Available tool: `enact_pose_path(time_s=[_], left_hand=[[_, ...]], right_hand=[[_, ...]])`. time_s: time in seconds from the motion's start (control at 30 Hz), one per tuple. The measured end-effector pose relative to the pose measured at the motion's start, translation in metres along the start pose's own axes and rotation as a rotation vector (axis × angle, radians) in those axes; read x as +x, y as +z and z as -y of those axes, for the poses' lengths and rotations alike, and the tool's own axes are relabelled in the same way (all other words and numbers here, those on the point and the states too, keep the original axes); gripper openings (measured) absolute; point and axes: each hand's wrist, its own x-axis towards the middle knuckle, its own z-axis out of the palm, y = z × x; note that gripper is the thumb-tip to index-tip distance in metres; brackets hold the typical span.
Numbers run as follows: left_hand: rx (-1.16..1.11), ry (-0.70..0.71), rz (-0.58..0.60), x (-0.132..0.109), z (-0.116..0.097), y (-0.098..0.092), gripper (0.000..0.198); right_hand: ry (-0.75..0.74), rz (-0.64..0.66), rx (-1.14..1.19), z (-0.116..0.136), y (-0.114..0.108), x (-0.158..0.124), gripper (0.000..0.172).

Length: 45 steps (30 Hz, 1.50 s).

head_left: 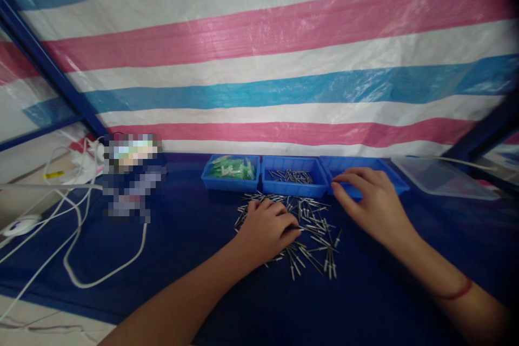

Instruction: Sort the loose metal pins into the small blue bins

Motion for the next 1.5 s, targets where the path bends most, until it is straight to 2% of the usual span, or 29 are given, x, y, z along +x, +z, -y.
enact_pose_path(time_s=[0.1,0.23,0.4,0.57,0.97,1.13,1.37,1.5], left_hand=[[0.011,0.0,0.0,0.0,0.0,0.0,0.018],[-0.012,-0.004,-0.043,0.001,0.001,0.001,0.019],[-0.07,-0.031,-0.081,0.004,0.002,-0.002,0.019],[-0.146,-0.038,-0.141,0.006,0.002,-0.004,0.018],[-0.485,-0.087,-0.287,0.008,-0.004,-0.006,0.011],[-0.54,-0.128,-0.298,0.007,-0.006,-0.005,0.011],[-0.581,-0.126,-0.27,0.008,-0.005,-0.004,0.011],[-0.6,-0.121,-0.289,0.008,-0.006,-0.004,0.011]], right_hand=[[-0.076,0.082,0.134,0.019,-0.002,-0.002,0.015],[-0.186,0.276,0.299,0.041,-0.005,-0.005,0.012],[-0.248,0.427,0.408,0.053,-0.003,-0.01,0.014],[-0.192,0.456,0.486,0.056,-0.001,-0.011,0.012],[-0.059,0.475,0.704,0.061,0.0,-0.011,0.015],[-0.054,0.521,0.779,0.063,0.0,-0.012,0.016],[0.023,0.443,0.795,0.065,0.0,-0.013,0.014],[0.015,0.451,0.795,0.065,-0.001,-0.013,0.015]])
